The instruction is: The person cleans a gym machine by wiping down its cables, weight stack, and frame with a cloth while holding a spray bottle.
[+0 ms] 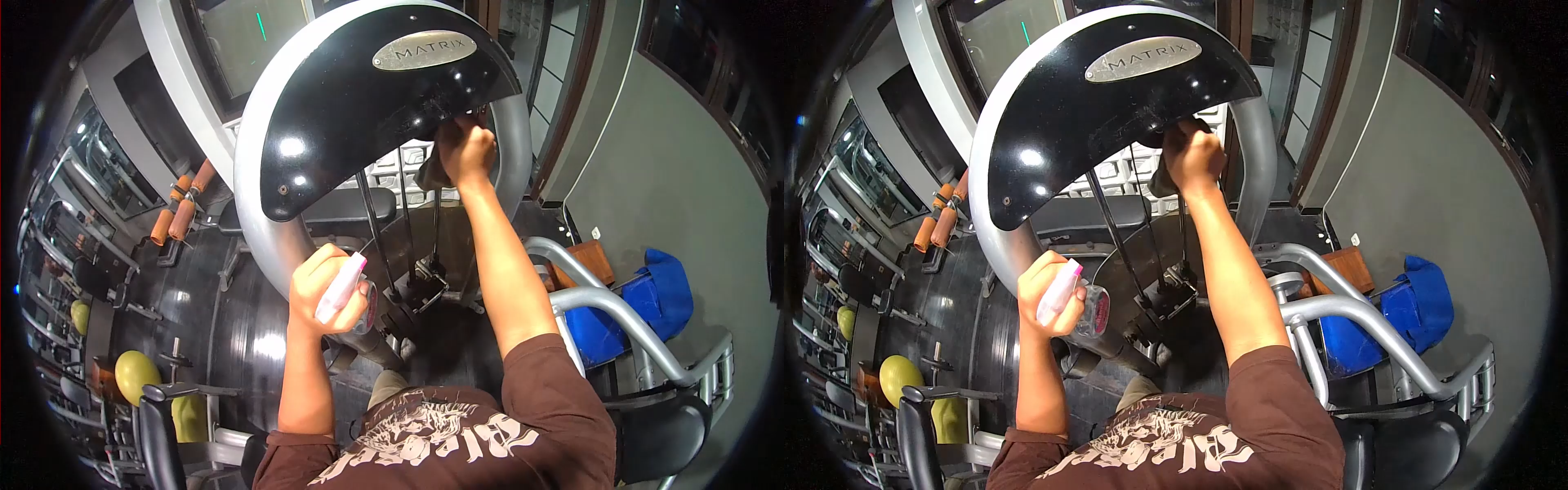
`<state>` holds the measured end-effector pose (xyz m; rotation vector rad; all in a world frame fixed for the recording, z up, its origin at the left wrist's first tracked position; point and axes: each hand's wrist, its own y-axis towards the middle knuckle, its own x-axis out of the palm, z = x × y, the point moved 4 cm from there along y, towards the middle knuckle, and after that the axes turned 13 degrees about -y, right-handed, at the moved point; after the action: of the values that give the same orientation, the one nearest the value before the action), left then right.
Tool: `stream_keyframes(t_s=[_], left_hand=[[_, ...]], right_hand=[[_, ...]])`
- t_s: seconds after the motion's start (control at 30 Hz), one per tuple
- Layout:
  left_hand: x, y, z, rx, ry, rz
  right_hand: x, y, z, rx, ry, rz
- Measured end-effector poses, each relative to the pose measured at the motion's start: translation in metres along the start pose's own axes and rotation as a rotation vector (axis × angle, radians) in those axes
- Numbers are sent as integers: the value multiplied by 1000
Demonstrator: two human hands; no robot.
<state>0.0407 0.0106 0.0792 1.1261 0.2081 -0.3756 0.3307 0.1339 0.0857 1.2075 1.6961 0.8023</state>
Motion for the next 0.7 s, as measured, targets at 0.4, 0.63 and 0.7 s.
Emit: stream_keyframes(t_s=[0.4,0.63,0.7], left_hand=[[2,-1,-3,51,3,-43],[1,2,-2,38,38,-44],[2,2,-3,52,53,-45]], right_hand=[[13,-38,29,-82,181,149],[10,-3,14,-48,249,182],[19,5,11,5,246,112]])
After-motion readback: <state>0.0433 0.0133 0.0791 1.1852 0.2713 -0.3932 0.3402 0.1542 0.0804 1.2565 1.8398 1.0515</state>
